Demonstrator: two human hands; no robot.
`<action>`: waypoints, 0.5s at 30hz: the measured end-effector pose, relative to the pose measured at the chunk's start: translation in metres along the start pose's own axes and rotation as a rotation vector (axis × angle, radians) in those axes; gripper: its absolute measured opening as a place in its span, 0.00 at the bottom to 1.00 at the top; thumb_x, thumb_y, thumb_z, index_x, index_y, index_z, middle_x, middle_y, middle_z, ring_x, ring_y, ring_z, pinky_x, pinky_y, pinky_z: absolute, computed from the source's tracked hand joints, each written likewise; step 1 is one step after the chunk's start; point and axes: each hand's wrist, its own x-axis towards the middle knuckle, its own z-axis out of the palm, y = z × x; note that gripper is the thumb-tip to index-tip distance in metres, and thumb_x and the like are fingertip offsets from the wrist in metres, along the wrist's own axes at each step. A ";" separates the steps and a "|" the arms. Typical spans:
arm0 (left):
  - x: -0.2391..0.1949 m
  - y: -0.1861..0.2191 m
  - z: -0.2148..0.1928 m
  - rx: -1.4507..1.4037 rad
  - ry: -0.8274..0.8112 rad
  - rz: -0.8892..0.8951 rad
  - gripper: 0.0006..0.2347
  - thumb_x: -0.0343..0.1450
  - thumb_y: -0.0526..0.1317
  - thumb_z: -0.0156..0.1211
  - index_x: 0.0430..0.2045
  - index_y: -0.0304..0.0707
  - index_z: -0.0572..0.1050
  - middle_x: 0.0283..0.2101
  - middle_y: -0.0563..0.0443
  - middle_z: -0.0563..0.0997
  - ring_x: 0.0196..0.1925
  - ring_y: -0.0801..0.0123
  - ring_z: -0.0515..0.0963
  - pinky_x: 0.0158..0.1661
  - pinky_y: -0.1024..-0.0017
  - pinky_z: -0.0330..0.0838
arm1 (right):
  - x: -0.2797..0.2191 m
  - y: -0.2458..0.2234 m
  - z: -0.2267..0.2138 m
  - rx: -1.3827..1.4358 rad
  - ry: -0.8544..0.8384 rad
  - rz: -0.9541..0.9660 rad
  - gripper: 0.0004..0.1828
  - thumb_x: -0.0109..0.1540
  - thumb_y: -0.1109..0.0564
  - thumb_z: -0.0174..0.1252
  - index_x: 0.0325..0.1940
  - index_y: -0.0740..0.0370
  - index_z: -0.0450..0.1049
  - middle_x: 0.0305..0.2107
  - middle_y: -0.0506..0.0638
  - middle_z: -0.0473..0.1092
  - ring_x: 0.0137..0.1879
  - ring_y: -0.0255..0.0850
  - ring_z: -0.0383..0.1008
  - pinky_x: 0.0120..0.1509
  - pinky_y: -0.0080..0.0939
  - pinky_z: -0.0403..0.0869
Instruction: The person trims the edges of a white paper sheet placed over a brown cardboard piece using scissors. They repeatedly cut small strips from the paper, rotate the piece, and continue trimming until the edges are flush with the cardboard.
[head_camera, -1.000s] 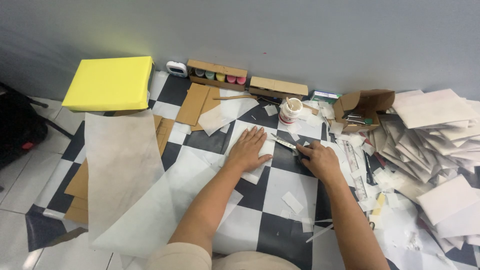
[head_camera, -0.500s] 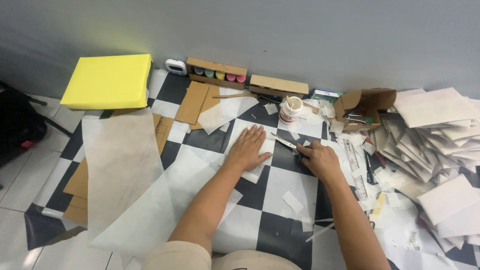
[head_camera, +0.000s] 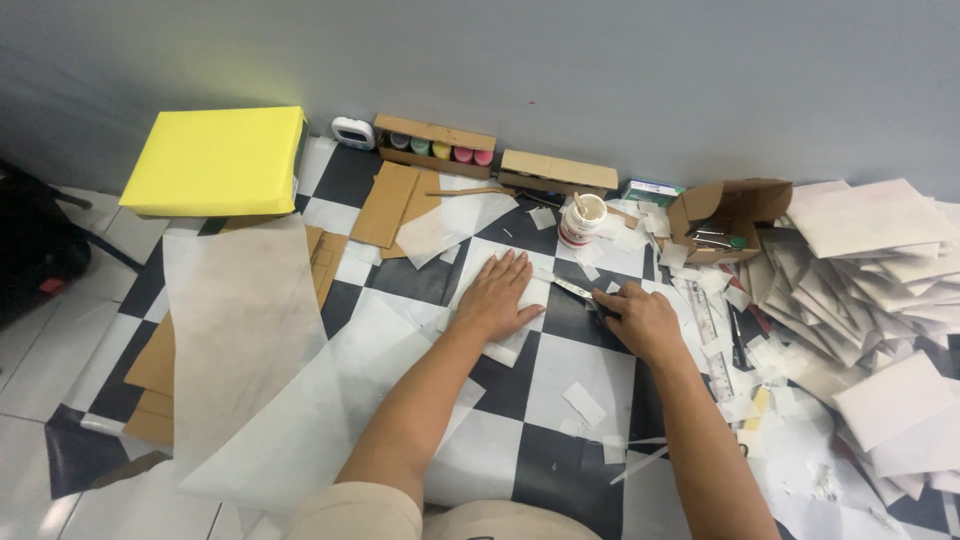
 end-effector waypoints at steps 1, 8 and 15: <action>0.000 0.000 0.001 -0.001 0.001 -0.001 0.35 0.74 0.64 0.33 0.71 0.39 0.56 0.77 0.50 0.52 0.79 0.64 0.45 0.76 0.61 0.32 | -0.002 -0.003 -0.005 -0.001 0.000 -0.001 0.25 0.58 0.52 0.66 0.59 0.32 0.77 0.40 0.41 0.78 0.45 0.35 0.79 0.50 0.33 0.72; 0.002 -0.002 0.003 -0.005 0.009 0.002 0.35 0.74 0.64 0.33 0.71 0.39 0.55 0.77 0.50 0.52 0.79 0.64 0.45 0.76 0.60 0.32 | -0.003 -0.009 -0.016 0.027 -0.011 0.013 0.25 0.57 0.53 0.67 0.58 0.32 0.78 0.40 0.41 0.78 0.46 0.34 0.79 0.50 0.32 0.72; 0.000 0.001 0.002 -0.011 0.008 -0.010 0.34 0.74 0.63 0.32 0.71 0.39 0.55 0.77 0.49 0.52 0.79 0.63 0.45 0.76 0.59 0.32 | -0.003 -0.004 -0.009 0.136 -0.048 0.078 0.24 0.57 0.54 0.67 0.56 0.36 0.80 0.41 0.43 0.79 0.48 0.39 0.79 0.51 0.36 0.75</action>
